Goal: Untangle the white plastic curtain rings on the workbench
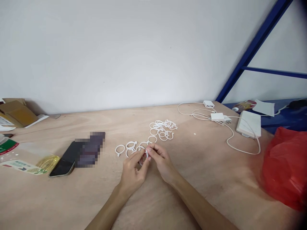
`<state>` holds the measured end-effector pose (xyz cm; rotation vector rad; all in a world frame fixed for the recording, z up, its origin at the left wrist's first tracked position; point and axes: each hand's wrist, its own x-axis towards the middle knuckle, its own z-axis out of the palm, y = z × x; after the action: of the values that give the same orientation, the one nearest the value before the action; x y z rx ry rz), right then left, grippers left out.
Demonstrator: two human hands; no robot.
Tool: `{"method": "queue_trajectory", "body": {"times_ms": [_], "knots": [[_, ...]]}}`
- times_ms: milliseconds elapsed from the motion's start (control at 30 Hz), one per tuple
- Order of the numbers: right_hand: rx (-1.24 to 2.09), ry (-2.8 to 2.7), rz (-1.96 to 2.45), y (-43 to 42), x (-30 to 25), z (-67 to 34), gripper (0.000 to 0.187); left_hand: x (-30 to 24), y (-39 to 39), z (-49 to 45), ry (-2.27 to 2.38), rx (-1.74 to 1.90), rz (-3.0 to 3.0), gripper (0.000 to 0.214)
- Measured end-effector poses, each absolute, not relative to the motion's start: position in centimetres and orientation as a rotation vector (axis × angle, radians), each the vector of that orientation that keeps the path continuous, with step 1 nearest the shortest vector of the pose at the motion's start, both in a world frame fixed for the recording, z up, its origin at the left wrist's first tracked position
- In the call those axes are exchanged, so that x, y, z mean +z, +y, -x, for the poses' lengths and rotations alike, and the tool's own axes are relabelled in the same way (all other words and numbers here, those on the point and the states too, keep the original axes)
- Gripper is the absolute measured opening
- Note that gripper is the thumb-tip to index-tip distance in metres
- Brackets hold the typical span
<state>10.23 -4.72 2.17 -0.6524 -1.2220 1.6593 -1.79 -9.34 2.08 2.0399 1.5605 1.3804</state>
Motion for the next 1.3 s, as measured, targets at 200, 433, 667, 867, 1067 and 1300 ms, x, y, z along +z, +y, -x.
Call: {"method": "queue_trajectory", "body": {"times_ms": [200, 433, 667, 867, 1067, 1300], "knots": [[1.652, -1.232, 0.678, -4.6, 2.0, -10.2, 0.024, 1.9, -9.2, 1.8, 1.559, 1.386, -2.027, 0.012], [1.702, -1.165, 0.806, -5.0, 2.4, -9.8, 0.027, 1.7, -9.0, 1.9, 1.645, 1.453, -2.015, 0.011], [0.967, -1.623, 1.125, -3.2, 1.1, -11.3, 0.023, 2.3, -8.6, 2.7, 1.745, 1.41, -2.119, 0.019], [0.202, -2.164, 1.429, -2.7, 0.1, -12.5, 0.032, 0.9, -7.8, 3.9, 1.975, 1.213, -2.323, 0.021], [0.264, -2.015, 1.405, -2.6, 0.5, -12.3, 0.018, 0.4, -8.0, 3.5, 2.026, 1.086, -2.36, 0.03], [1.397, -1.395, 0.986, -2.9, 2.9, -12.0, 0.024, 1.2, -8.5, 2.5, 1.799, 1.304, -2.236, 0.053]]}}
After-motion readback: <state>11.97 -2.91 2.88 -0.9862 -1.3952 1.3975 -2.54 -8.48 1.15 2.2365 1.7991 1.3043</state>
